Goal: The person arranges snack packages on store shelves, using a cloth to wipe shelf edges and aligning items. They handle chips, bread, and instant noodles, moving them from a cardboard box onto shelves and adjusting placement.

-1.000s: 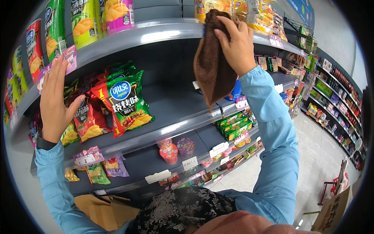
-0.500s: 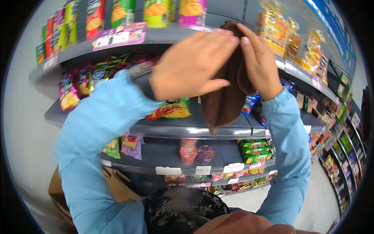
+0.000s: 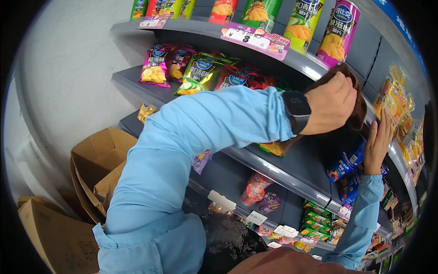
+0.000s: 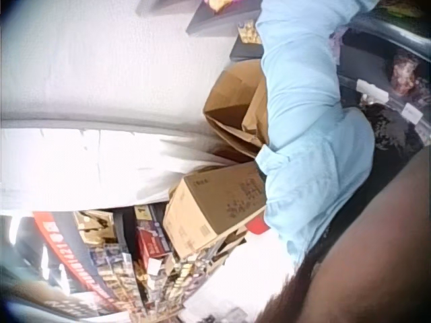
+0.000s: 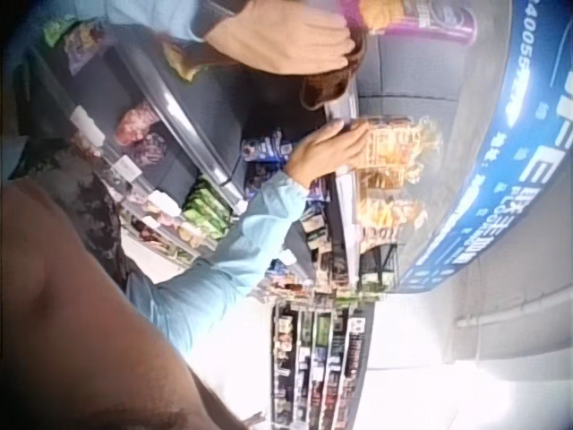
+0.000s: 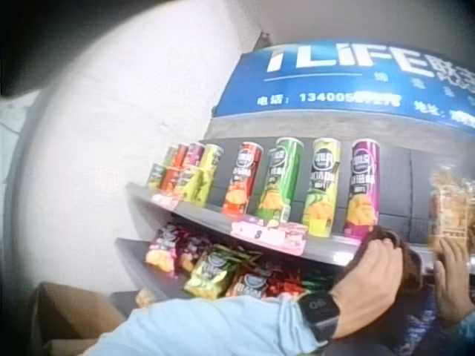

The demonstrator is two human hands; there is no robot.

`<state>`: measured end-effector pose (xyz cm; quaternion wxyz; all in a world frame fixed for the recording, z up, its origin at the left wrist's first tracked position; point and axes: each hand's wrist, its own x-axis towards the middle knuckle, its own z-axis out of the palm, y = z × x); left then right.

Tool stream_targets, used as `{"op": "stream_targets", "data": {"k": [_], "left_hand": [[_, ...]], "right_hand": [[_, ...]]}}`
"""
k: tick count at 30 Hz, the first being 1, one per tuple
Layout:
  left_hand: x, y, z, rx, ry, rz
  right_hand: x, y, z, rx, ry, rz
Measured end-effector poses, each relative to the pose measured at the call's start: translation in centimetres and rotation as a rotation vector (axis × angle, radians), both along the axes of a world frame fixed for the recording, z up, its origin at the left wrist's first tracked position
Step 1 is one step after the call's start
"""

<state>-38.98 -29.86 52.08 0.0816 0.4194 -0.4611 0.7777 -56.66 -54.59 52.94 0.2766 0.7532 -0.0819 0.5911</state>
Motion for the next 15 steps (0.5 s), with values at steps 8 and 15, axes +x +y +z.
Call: {"op": "stream_targets", "data": {"k": [8,15], "left_hand": [[2.9,4.5,-1.0,-0.056,0.048,0.132],[5.3,8.2,-1.1,-0.039,0.104,0.231]], "right_hand": [[0.6,-0.3,-0.4,-0.019,-0.034,-0.097],[0.3,1.3,-0.2,-0.003,-0.029,-0.062]]}}
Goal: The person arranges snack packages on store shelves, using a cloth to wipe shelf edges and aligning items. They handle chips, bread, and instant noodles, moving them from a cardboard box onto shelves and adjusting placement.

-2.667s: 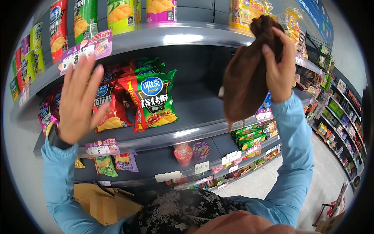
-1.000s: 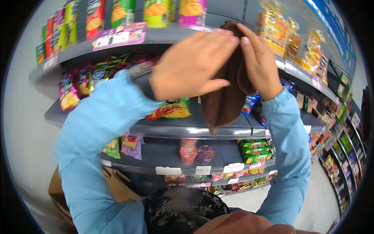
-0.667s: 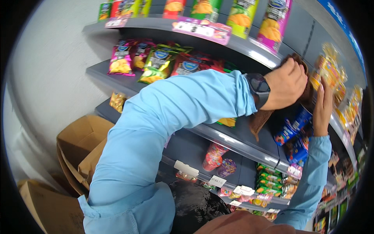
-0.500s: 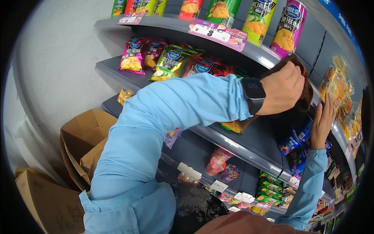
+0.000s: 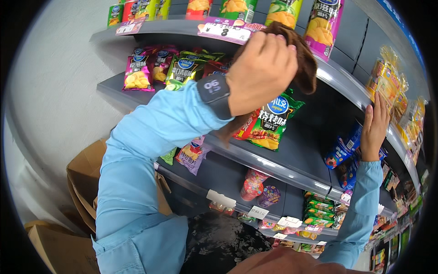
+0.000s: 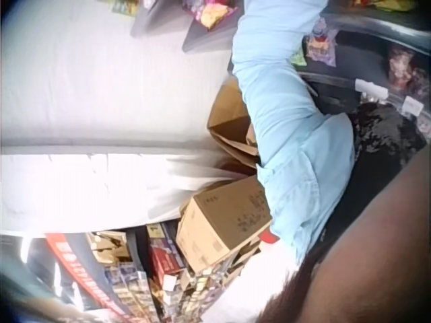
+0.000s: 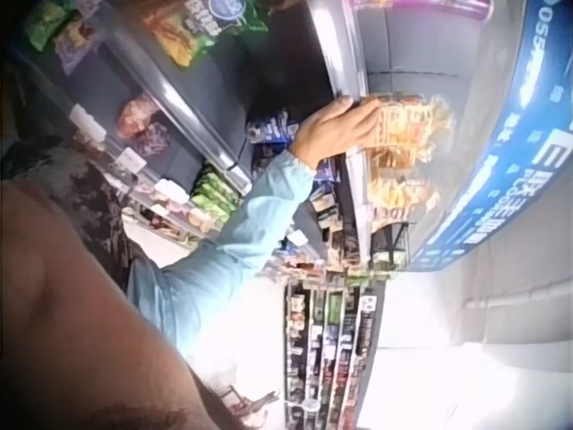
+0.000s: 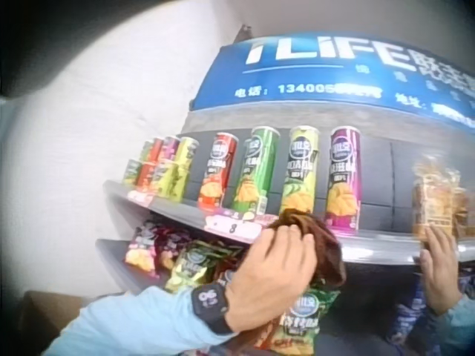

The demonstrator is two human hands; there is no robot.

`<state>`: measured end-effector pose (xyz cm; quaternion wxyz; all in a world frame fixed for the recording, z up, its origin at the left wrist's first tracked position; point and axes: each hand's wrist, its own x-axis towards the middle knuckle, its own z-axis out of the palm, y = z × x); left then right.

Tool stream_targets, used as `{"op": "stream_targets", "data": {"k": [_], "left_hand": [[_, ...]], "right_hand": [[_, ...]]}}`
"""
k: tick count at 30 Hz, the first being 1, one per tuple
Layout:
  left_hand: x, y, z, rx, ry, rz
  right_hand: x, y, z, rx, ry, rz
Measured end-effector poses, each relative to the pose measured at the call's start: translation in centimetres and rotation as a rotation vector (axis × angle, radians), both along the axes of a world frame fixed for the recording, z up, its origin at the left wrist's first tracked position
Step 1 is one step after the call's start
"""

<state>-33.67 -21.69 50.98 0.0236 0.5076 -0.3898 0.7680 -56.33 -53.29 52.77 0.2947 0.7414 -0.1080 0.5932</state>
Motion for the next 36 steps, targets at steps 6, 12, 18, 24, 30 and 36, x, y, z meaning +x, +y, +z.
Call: {"op": "stream_targets", "data": {"k": [6,12,18,24,30,36], "left_hand": [[0.3,0.7,-1.1,0.008,0.038,0.069],[-0.4,-0.7,-1.6,0.031,0.016,0.031],[1.8,1.2,-2.8,-0.048,-0.122,0.279],[4.5,4.4,-3.0,-0.1,0.04,0.352],[6.6,6.9,-2.4,-0.133,0.251,0.156],[5.5,3.9,-1.4,-0.181,0.386,-0.32]], "right_hand": [[0.5,0.3,0.0,0.001,-0.01,-0.01],[1.3,1.3,-0.3,-0.114,-0.077,-0.059],[4.2,7.7,-1.2,-0.189,0.089,0.125],[7.5,10.5,-1.8,-0.134,0.194,0.165],[10.0,12.9,-1.5,-0.169,0.212,0.155],[14.5,17.5,-0.5,-0.23,0.286,0.31]]}}
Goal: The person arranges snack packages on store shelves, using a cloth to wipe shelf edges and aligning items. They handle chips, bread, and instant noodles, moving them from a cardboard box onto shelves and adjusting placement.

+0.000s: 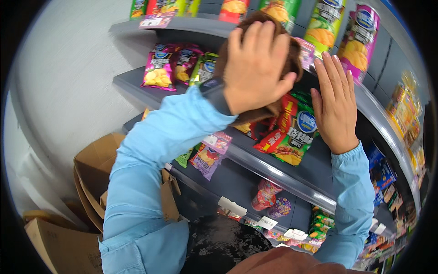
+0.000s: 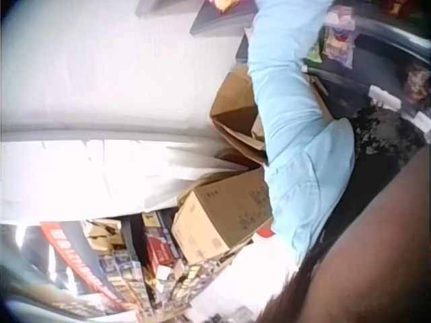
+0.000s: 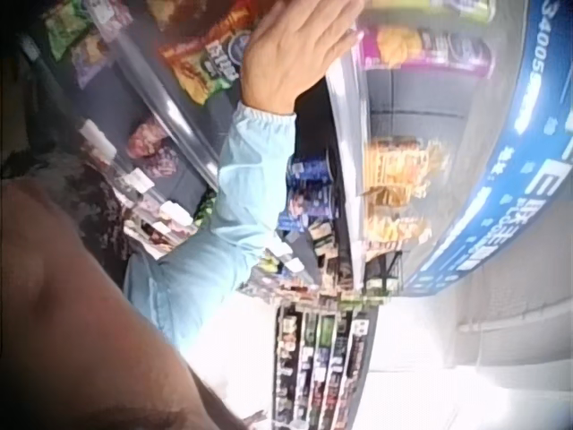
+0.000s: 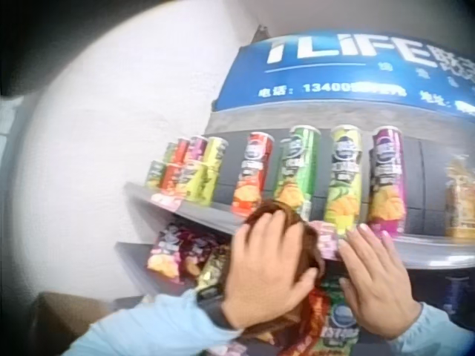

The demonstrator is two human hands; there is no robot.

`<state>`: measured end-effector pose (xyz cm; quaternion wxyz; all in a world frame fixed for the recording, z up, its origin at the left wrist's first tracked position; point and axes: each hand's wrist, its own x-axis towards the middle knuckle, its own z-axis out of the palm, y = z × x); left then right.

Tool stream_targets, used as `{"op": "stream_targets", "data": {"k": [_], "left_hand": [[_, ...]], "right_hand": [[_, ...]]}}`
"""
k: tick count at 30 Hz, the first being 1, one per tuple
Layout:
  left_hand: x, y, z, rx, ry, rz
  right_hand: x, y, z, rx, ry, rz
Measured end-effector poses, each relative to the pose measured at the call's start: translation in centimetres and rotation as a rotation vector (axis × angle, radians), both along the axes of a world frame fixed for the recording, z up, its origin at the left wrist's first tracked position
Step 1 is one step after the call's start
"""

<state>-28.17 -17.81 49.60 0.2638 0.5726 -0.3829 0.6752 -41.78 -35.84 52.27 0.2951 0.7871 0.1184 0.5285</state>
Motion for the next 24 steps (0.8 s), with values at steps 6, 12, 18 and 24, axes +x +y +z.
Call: {"op": "stream_targets", "data": {"k": [6,12,18,24], "left_hand": [[3.8,0.3,-1.2,0.009,-0.12,0.281],[7.1,4.9,-1.2,0.012,-0.05,0.385],[10.5,8.5,-1.6,-0.021,-0.033,0.453],[13.6,11.6,-1.2,-0.019,-0.093,0.548]], "right_hand": [[2.6,1.6,0.4,-0.065,-0.028,-0.147],[2.8,1.9,0.1,-0.055,-0.067,-0.147],[3.2,1.6,-0.1,-0.064,-0.102,-0.14],[3.6,1.6,-0.3,-0.072,-0.133,-0.141]]}}
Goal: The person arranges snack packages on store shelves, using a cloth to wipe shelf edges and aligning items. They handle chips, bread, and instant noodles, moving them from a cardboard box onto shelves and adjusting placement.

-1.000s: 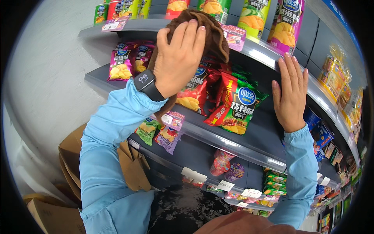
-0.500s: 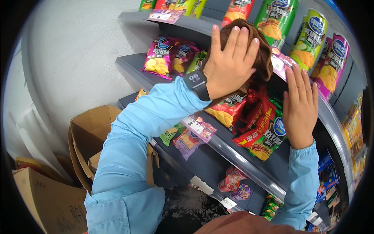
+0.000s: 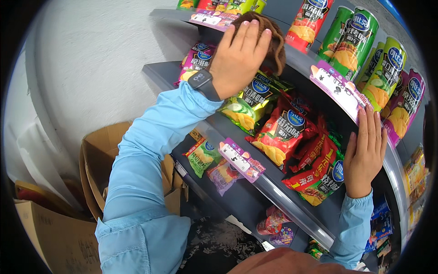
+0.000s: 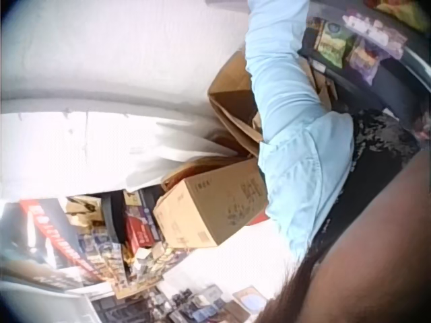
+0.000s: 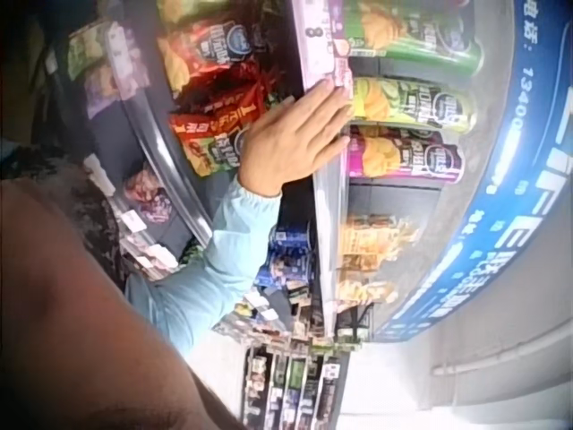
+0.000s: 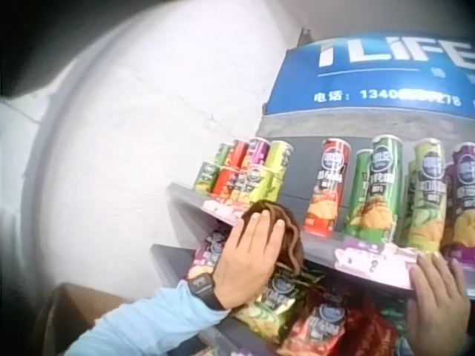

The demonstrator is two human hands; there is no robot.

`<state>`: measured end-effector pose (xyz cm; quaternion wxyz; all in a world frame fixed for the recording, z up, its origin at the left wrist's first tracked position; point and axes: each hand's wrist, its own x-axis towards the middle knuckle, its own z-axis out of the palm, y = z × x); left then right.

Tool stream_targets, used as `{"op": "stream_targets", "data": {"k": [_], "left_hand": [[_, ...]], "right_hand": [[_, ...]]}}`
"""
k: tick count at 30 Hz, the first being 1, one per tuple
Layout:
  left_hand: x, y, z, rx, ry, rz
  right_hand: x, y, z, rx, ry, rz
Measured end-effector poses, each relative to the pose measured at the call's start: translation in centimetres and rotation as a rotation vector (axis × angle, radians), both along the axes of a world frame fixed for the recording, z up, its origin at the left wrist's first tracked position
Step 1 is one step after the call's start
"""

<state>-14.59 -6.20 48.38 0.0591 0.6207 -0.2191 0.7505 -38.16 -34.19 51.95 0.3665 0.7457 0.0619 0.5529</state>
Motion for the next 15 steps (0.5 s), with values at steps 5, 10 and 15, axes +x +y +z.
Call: {"op": "stream_targets", "data": {"k": [5,10,15], "left_hand": [[0.0,-0.9,-0.4,-0.059,-0.002,-0.101],[-0.5,-1.4,-0.3,-0.034,-0.013,0.022],[1.2,-0.1,-1.2,-0.107,0.042,0.156]], "right_hand": [[0.0,0.1,-0.1,0.004,-0.011,0.002],[0.4,0.4,-0.1,0.013,-0.002,0.014],[0.3,0.2,-0.2,-0.002,-0.004,0.001]]}}
